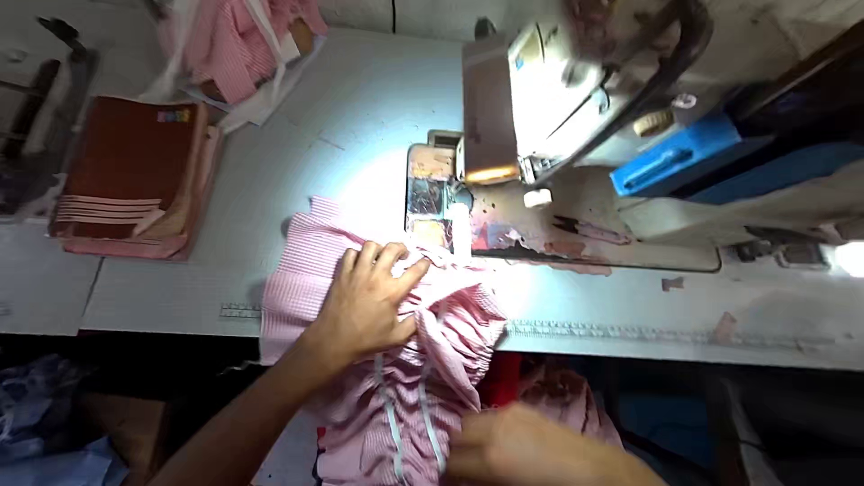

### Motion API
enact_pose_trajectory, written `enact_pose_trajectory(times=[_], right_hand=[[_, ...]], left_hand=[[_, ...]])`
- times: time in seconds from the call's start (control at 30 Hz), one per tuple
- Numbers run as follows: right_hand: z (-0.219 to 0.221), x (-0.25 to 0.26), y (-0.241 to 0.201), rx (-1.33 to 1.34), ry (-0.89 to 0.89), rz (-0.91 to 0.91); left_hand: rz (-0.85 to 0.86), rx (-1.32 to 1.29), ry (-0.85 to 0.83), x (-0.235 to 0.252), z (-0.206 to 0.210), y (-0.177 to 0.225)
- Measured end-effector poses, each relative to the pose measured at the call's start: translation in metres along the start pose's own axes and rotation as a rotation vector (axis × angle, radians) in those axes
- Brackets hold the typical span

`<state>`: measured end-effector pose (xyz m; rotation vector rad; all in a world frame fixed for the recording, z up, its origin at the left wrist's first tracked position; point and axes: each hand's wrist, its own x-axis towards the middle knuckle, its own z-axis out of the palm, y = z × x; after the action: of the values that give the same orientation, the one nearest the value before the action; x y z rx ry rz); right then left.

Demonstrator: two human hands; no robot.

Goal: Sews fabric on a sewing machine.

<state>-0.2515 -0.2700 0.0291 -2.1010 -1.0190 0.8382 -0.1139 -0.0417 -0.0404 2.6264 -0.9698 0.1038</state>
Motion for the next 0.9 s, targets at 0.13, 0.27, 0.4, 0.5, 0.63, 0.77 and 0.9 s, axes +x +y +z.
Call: enact_pose_trajectory(times=[0.13, 0.27, 0.4, 0.5, 0.63, 0.77, 0.9], right_hand=[[-0.013, 0.072, 0.041, 0.113, 1.077, 0.173], [-0.024, 0.087, 0.081, -0.255, 1.146, 0.463], [-0.034, 0.074, 0.092, -0.490, 0.959, 0.541], [-0.043, 0.069, 0.099, -0.524, 0.913, 0.541], [-0.050, 0.069, 0.103, -0.530, 0.876, 0.567], [-0.049, 0.070, 0.103, -0.553, 0.872, 0.543], [-0.047, 0.065, 0.104, -0.572, 0.856, 0.516]], left_hand=[[0.012, -0.201, 0.026, 0.033, 0.011, 0.021], [-0.040, -0.209, 0.053, 0.050, 0.010, 0.008], [-0.131, -0.248, 0.148, 0.062, 0.012, 0.005], [-0.189, -0.182, 0.211, 0.076, 0.017, 0.007], [-0.256, -0.166, 0.227, 0.084, 0.018, 0.006], [-0.266, -0.127, 0.248, 0.084, 0.019, 0.004], [-0.214, -0.107, 0.201, 0.078, 0.017, 0.009]])
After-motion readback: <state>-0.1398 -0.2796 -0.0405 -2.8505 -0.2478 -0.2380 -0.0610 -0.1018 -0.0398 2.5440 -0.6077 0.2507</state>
